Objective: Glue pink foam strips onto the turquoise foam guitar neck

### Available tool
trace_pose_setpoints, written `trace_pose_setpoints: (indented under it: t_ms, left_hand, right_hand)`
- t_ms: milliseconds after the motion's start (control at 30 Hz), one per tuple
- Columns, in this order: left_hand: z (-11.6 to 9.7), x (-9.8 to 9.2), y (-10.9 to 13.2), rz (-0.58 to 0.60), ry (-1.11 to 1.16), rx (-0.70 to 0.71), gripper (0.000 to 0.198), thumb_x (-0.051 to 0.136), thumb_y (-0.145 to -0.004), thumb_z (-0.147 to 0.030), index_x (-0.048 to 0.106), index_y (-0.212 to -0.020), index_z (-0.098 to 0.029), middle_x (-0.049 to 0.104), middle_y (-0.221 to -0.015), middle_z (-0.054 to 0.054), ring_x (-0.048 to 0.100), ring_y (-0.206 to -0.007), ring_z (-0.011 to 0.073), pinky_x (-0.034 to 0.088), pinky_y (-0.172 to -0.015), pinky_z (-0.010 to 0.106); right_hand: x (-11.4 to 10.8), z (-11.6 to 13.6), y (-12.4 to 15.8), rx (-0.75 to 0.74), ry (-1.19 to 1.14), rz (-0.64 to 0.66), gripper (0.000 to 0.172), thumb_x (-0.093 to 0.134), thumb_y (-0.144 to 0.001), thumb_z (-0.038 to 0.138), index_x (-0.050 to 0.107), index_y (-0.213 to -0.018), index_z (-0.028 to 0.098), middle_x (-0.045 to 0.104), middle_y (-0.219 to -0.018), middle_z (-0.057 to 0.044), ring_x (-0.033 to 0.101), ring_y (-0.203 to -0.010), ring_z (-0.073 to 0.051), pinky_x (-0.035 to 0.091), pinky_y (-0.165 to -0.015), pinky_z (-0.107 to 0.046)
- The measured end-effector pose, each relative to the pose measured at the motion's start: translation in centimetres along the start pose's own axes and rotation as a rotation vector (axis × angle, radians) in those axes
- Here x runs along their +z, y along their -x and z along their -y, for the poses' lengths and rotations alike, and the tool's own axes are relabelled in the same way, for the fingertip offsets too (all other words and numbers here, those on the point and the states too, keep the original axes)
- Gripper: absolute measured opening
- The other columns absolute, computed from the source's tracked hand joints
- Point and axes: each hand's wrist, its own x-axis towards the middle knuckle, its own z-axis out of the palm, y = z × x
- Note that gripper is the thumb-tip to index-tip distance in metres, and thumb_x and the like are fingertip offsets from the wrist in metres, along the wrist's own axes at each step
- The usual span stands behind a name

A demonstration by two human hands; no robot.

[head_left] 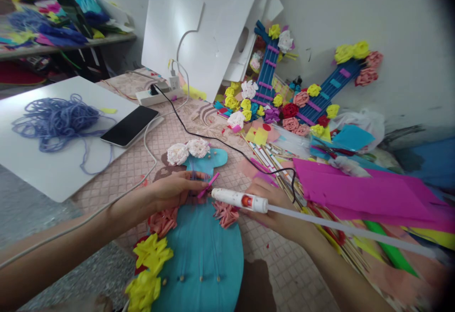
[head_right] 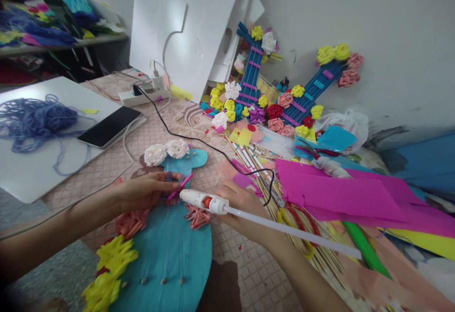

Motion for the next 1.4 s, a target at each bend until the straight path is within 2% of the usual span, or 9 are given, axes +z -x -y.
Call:
trace_pose_setpoints:
  t_ms: [467, 633, 900, 1067, 1233, 1400]
  left_hand:
    - [0.0, -0.1, -0.1, 0.029, -0.01, -0.015, 0.024, 0.072, -0.074, -0.012, 0.058, -0.093, -0.013, 0.068, -0.077, 0.004, 0.064, -0.065, 0.0118, 0.051, -0.061, 0.021]
    - [0.0, 0.0, 0.0, 0.033, -0.02, -0.012, 0.023, 0.072, -0.074, -0.013, 0.059, -0.093, -0.013, 0.067, -0.076, 0.004, 0.063, -0.064, 0.0115, 0.051, -0.062, 0.021]
    - [-0.2, 0.2, 0.1, 0.008, -0.01, -0.027, 0.02, 0.07, -0.075, -0.011, 0.059, -0.091, -0.013, 0.067, -0.075, 0.004, 0.063, -0.064, 0.0118, 0.05, -0.061, 0.021]
    - [-0.2, 0.2, 0.1, 0.006, -0.007, -0.03, 0.019, 0.07, -0.075, -0.011, 0.059, -0.091, -0.013, 0.067, -0.075, 0.004, 0.064, -0.065, 0.0118, 0.051, -0.061, 0.021]
    - [-0.2, 0.2, 0.1, -0.006, 0.001, -0.021, 0.021, 0.072, -0.073, -0.011, 0.061, -0.091, -0.013, 0.067, -0.077, 0.004, 0.065, -0.07, 0.0133, 0.051, -0.064, 0.022]
    - [-0.2, 0.2, 0.1, -0.029, 0.006, -0.028, 0.021, 0.073, -0.072, -0.009, 0.062, -0.09, -0.012, 0.067, -0.076, 0.004, 0.064, -0.067, 0.0125, 0.052, -0.063, 0.022]
  right_hand:
    - [-0.4, -0.8, 0.2, -0.015, -0.022, -0.097, 0.027, 0.051, -0.091, 0.038, 0.047, -0.071, 0.02, 0.053, -0.072, 0.0, 0.05, -0.069, -0.014, 0.037, -0.059, -0.025]
    - [-0.3, -1.2, 0.2, 0.02, -0.015, -0.138, 0.024, 0.051, -0.09, 0.038, 0.048, -0.073, 0.021, 0.051, -0.07, 0.001, 0.048, -0.061, -0.013, 0.035, -0.054, -0.024]
    - [-0.4, -1.7, 0.4, 0.075, -0.034, -0.153, 0.023, 0.051, -0.09, 0.04, 0.05, -0.077, 0.021, 0.054, -0.072, 0.001, 0.051, -0.066, -0.015, 0.038, -0.059, -0.026]
    - [-0.2, -1.8, 0.4, 0.107, -0.01, -0.18, 0.026, 0.051, -0.09, 0.041, 0.046, -0.073, 0.021, 0.053, -0.071, 0.001, 0.052, -0.066, -0.015, 0.038, -0.058, -0.026]
    - [-0.4, -1.1, 0.5, 0.066, -0.034, -0.129, 0.028, 0.048, -0.091, 0.042, 0.046, -0.073, 0.021, 0.051, -0.07, 0.001, 0.05, -0.063, -0.014, 0.037, -0.056, -0.025]
    - [-0.3, -0.1, 0.4, 0.01, -0.034, -0.051, 0.029, 0.047, -0.092, 0.043, 0.049, -0.074, 0.02, 0.053, -0.076, -0.001, 0.052, -0.069, -0.014, 0.038, -0.058, -0.026]
